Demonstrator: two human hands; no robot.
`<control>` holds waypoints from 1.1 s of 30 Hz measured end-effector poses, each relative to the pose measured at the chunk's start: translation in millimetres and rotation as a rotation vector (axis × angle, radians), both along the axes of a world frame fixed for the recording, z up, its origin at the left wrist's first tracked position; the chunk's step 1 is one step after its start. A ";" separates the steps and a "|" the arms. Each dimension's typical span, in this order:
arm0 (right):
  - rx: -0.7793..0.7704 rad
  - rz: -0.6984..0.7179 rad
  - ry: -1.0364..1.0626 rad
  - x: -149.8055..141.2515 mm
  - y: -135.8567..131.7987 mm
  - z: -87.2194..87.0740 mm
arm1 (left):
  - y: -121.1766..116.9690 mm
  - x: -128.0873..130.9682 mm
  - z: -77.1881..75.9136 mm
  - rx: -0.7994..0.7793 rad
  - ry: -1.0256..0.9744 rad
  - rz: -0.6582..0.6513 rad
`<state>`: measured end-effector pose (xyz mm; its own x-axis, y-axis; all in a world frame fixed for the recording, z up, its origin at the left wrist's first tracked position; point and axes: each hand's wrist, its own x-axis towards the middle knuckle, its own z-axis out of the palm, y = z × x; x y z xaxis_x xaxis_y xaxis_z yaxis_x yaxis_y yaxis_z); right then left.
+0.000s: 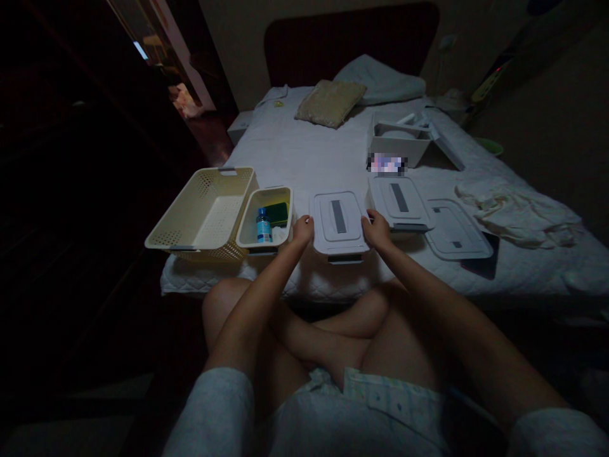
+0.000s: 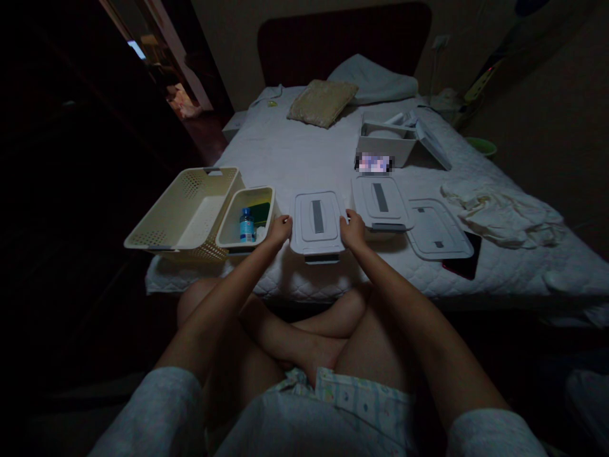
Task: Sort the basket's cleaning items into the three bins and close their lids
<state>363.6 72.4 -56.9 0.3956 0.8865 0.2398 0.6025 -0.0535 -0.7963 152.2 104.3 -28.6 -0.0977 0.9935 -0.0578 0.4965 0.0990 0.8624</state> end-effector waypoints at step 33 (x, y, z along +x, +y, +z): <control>-0.079 -0.053 0.148 -13.7 17.4 -16.5 | -2.5 -3.7 3.4 0.033 0.096 0.076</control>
